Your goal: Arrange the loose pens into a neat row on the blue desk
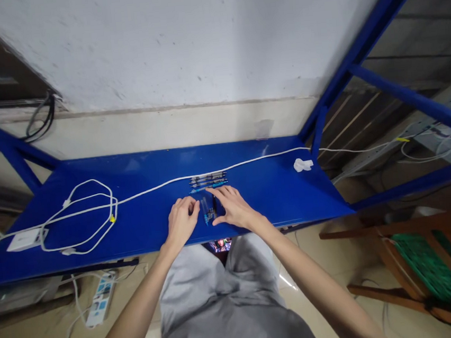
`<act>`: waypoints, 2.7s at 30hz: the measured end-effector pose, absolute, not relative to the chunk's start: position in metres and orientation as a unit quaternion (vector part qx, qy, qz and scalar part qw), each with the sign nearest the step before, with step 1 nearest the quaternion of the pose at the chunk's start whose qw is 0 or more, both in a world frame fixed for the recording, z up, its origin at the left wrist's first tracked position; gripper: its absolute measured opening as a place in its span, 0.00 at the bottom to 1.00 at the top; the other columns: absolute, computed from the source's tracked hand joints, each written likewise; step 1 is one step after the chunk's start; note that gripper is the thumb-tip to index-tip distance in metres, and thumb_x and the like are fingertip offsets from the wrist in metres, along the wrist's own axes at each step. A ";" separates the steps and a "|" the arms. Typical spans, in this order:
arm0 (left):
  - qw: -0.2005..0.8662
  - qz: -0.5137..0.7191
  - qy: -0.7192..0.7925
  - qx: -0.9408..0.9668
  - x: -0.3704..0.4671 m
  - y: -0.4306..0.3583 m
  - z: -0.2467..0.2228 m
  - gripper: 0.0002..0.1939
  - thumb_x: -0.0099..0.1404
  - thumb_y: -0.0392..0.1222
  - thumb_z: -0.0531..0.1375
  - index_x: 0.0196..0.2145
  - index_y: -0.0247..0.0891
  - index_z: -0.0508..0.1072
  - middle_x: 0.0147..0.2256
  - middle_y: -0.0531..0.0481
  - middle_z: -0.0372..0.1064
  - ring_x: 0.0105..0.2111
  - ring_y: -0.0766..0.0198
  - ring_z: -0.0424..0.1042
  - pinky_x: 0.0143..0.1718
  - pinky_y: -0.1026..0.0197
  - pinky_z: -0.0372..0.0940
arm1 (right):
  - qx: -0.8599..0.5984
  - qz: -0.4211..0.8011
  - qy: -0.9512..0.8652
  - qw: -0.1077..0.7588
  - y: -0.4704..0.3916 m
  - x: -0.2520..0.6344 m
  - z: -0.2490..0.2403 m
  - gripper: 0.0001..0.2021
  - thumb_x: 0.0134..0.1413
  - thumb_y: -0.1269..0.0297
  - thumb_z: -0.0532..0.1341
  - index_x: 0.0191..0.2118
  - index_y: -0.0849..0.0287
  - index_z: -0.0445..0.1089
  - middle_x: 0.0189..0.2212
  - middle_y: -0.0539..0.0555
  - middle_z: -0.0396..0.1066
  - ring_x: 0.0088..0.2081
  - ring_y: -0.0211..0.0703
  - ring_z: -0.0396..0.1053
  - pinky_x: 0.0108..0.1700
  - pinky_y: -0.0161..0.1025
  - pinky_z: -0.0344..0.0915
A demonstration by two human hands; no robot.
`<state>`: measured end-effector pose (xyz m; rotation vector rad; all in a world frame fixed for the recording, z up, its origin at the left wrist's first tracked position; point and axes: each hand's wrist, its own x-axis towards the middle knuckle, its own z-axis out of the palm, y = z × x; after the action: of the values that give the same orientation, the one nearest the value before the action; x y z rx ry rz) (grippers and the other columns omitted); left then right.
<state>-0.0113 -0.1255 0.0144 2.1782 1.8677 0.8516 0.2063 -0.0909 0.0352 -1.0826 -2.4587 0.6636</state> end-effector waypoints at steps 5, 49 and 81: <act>0.057 0.252 0.655 0.710 -0.002 -0.124 0.015 0.14 0.72 0.45 0.58 0.28 0.42 0.65 0.33 0.47 0.69 0.39 0.52 0.67 0.40 0.52 0.62 | -0.392 0.225 -0.880 0.143 -0.083 0.209 0.033 0.65 0.36 0.44 0.79 0.75 0.49 0.42 0.63 0.66 0.61 0.64 0.68 0.58 0.64 0.64 0.57; 0.110 0.353 0.485 0.792 0.000 -0.044 0.047 0.10 0.74 0.32 0.49 0.46 0.38 0.68 0.43 0.43 0.70 0.43 0.57 0.72 0.45 0.56 0.67 | -0.441 0.133 -0.739 0.491 -0.013 0.194 0.042 0.42 0.58 0.42 0.67 0.71 0.46 0.49 0.71 0.62 0.42 0.70 0.64 0.52 0.66 0.64 0.62; 0.132 0.473 0.402 0.773 0.007 0.001 0.008 0.16 0.79 0.43 0.50 0.54 0.36 0.73 0.43 0.43 0.71 0.40 0.62 0.73 0.43 0.59 0.69 | -0.389 0.080 -0.739 0.544 0.030 0.191 0.005 0.21 0.65 0.53 0.64 0.61 0.45 0.71 0.66 0.58 0.48 0.61 0.56 0.64 0.66 0.57 0.66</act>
<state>0.0074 0.0009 0.0079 2.2437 1.1674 1.3723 0.1912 0.0300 0.0051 -0.9220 -1.7534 0.1893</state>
